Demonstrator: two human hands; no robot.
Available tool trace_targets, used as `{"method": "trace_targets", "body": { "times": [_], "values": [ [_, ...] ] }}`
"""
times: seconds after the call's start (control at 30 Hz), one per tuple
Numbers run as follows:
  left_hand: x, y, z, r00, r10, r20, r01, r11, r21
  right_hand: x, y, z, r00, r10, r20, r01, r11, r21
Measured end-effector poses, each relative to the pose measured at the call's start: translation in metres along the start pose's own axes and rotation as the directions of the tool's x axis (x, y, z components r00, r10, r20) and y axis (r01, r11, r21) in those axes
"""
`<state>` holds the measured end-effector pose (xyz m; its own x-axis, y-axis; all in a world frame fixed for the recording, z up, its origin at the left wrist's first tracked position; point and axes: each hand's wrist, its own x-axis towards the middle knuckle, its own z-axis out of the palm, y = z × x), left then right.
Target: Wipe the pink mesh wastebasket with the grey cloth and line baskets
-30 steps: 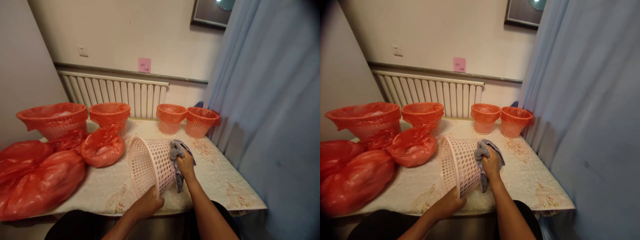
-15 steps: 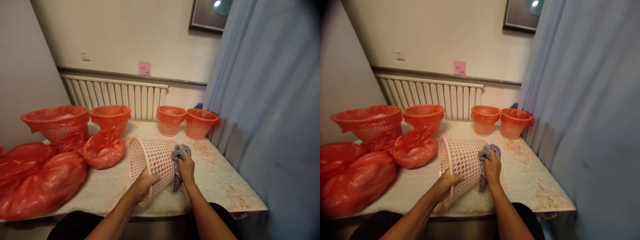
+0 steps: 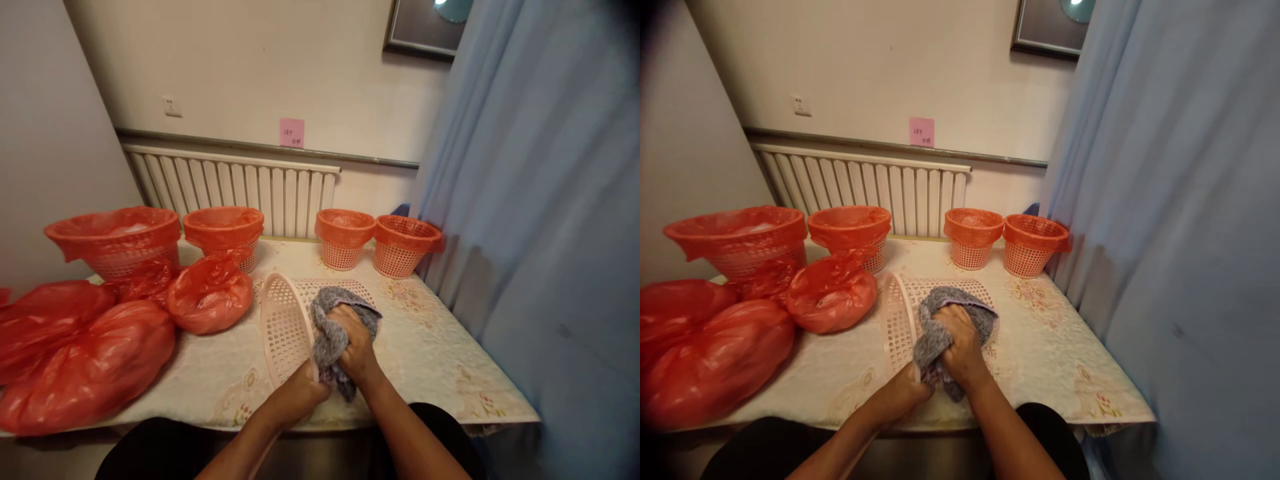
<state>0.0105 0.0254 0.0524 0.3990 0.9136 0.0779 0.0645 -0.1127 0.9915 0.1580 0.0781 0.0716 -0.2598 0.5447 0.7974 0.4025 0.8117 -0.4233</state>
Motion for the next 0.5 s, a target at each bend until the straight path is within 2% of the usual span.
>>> {"method": "trace_targets", "body": {
  "times": [0.07,0.13,0.17,0.23,0.3,0.33,0.4,0.43,0.5],
  "values": [
    [-0.002,-0.002,0.0,0.999,-0.006,0.045,0.005,1.0,0.024,0.0,0.024,-0.004,0.993,0.095,-0.071,-0.099,0.994,-0.054],
    [-0.005,-0.002,-0.001,0.997,0.001,0.076,-0.005,0.998,0.055,0.0,0.049,-0.011,0.958,0.235,-0.165,-0.253,0.963,-0.097],
    [-0.007,-0.002,-0.002,0.997,-0.004,0.082,-0.002,0.998,0.068,0.0,0.061,-0.015,0.921,0.326,-0.213,-0.355,0.928,-0.116],
    [-0.009,-0.002,-0.003,0.996,-0.022,0.086,0.014,0.996,0.091,-0.002,0.078,-0.025,0.812,0.495,-0.309,-0.554,0.82,-0.144],
    [-0.01,-0.002,-0.006,0.996,-0.031,0.09,0.021,0.994,0.104,-0.004,0.087,-0.031,0.702,0.592,-0.395,-0.686,0.712,-0.152],
    [-0.009,-0.003,-0.007,0.995,-0.031,0.094,0.021,0.994,0.106,-0.006,0.089,-0.032,0.669,0.612,-0.422,-0.718,0.68,-0.15],
    [-0.007,-0.004,-0.01,0.994,-0.028,0.105,0.016,0.993,0.116,-0.009,0.086,-0.028,0.664,0.602,-0.444,-0.718,0.678,-0.155],
    [-0.006,-0.004,-0.011,0.994,-0.028,0.105,0.015,0.992,0.122,-0.011,0.081,-0.023,0.686,0.579,-0.441,-0.696,0.7,-0.163],
    [-0.003,-0.004,-0.014,0.994,-0.02,0.104,0.007,0.992,0.128,-0.015,0.066,-0.01,0.766,0.491,-0.415,-0.598,0.781,-0.18]
  ]
}}
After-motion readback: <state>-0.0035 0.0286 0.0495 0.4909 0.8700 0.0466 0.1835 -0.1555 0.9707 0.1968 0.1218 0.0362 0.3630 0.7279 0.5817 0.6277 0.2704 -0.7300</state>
